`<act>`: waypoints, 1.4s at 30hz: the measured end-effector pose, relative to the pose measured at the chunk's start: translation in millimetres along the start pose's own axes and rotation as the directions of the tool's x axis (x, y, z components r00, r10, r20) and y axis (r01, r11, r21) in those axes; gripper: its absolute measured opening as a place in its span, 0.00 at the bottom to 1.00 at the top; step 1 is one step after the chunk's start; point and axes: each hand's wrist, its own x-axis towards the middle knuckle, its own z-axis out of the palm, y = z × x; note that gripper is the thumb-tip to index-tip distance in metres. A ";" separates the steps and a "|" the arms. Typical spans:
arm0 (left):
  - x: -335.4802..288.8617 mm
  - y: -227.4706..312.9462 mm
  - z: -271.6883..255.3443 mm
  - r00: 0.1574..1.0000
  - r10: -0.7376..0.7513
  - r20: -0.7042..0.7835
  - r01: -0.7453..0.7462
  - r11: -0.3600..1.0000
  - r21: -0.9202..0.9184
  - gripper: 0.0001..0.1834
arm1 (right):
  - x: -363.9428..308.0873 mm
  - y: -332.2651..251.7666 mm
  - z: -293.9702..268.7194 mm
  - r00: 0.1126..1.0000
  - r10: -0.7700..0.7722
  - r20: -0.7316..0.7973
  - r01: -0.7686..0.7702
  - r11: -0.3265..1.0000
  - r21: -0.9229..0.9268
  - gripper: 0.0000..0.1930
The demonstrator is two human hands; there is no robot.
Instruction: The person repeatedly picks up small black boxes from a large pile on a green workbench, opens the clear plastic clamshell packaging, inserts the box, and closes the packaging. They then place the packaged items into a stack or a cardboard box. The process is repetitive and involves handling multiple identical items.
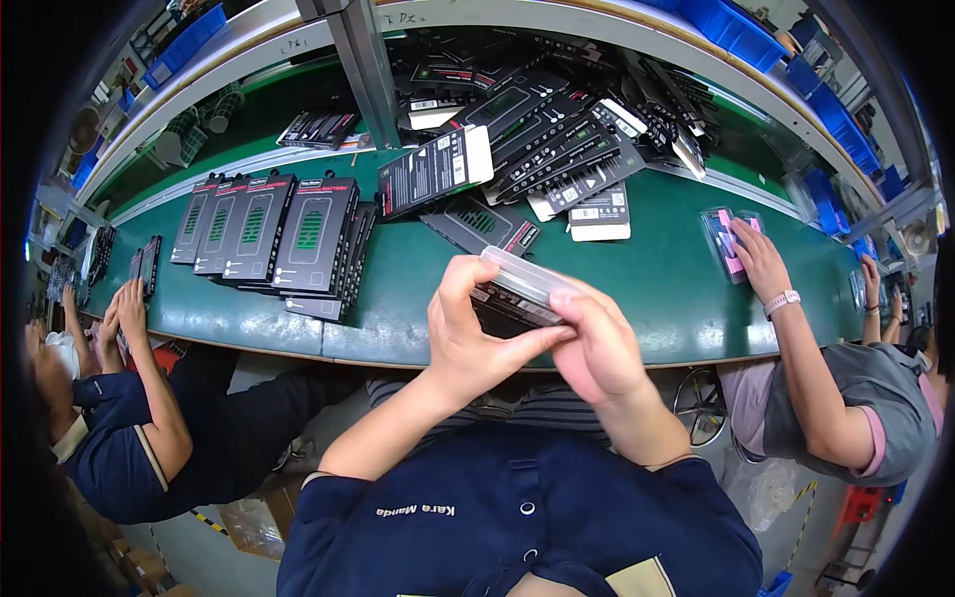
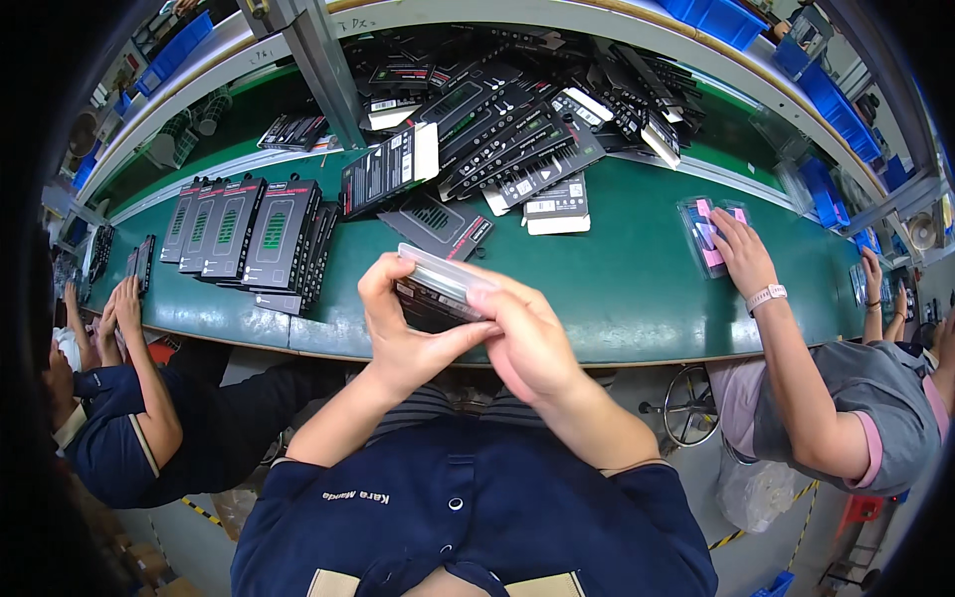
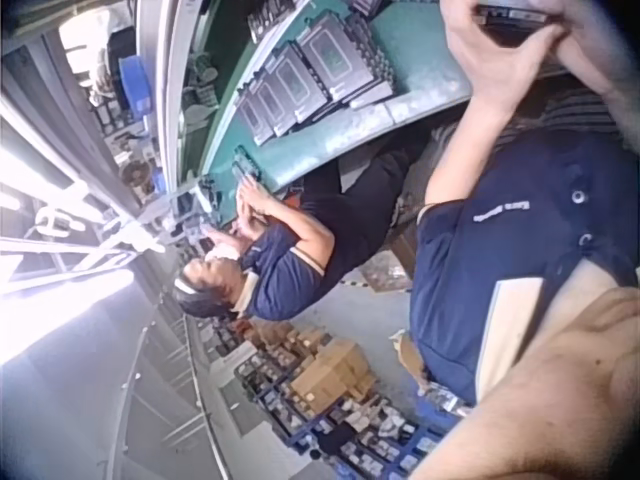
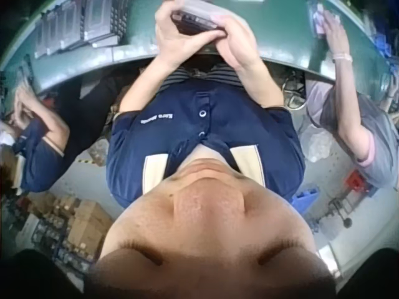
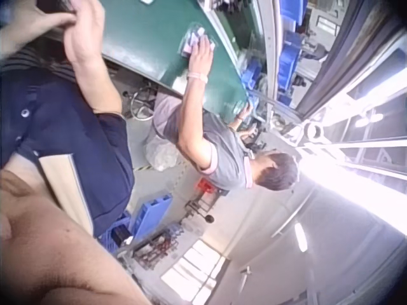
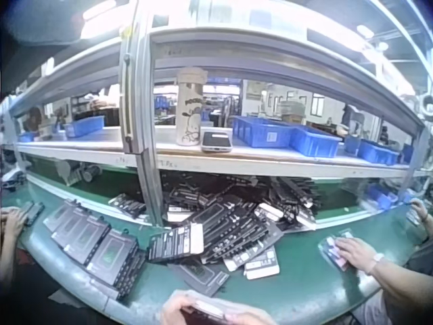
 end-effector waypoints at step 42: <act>51.4 -13.0 -99.7 0.948 -0.068 0.312 -0.146 0.777 0.612 0.32 | 101.6 16.3 -31.5 0.708 -0.321 0.629 0.437 -0.501 -0.747 0.07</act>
